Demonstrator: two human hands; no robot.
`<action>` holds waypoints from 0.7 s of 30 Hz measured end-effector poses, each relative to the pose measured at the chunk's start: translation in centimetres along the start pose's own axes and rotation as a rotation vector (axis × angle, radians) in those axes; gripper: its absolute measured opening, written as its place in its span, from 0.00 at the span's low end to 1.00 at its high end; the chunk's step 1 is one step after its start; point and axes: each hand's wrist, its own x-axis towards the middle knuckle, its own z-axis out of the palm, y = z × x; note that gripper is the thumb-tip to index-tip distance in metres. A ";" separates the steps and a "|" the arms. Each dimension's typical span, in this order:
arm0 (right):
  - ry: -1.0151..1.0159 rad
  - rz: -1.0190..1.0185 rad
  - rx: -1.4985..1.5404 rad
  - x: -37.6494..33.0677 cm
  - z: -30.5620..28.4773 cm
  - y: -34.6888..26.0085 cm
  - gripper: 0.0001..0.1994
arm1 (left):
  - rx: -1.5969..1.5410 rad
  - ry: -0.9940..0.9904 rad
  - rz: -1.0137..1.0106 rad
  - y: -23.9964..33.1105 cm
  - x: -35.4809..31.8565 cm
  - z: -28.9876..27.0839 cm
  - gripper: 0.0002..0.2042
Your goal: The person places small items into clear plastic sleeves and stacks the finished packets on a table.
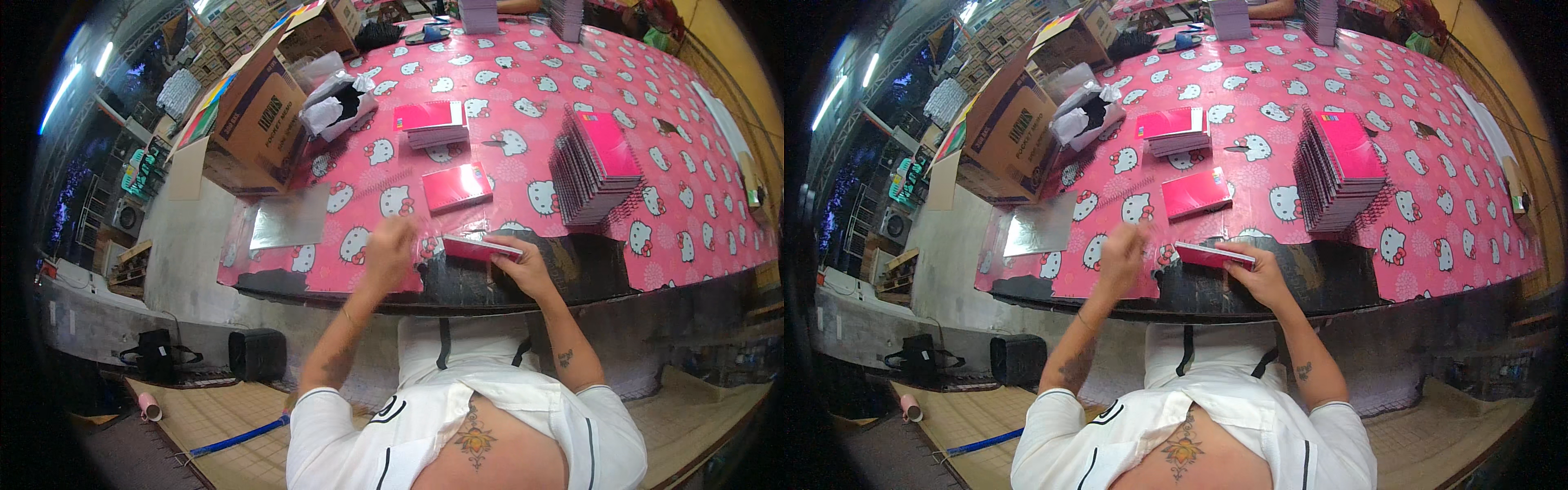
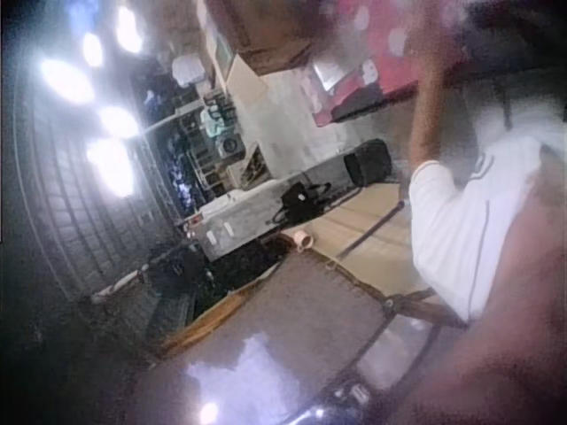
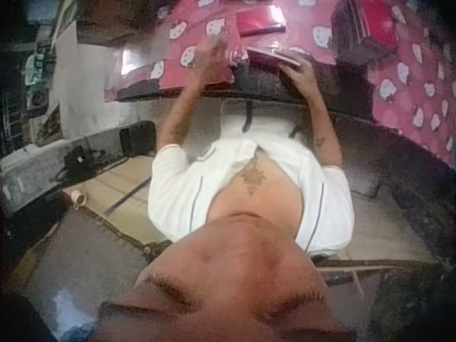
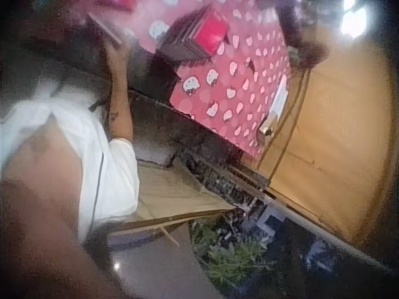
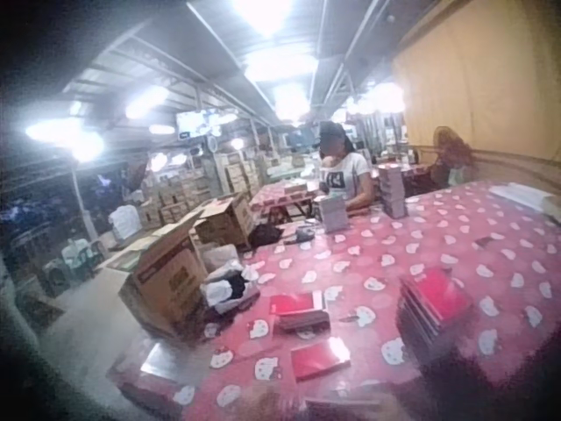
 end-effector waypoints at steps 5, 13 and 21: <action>-0.042 0.011 -0.006 0.2 -0.1 0.3 0.15 | -0.121 0.014 -0.076 2.2 -4.0 2.2 0.09; -0.066 0.011 -0.094 0.1 -0.5 -0.1 0.16 | -0.164 0.103 -0.039 1.8 -3.3 2.8 0.11; -0.102 0.005 -0.084 0.4 -0.7 -0.2 0.16 | -0.109 0.089 0.065 0.5 -2.9 3.3 0.11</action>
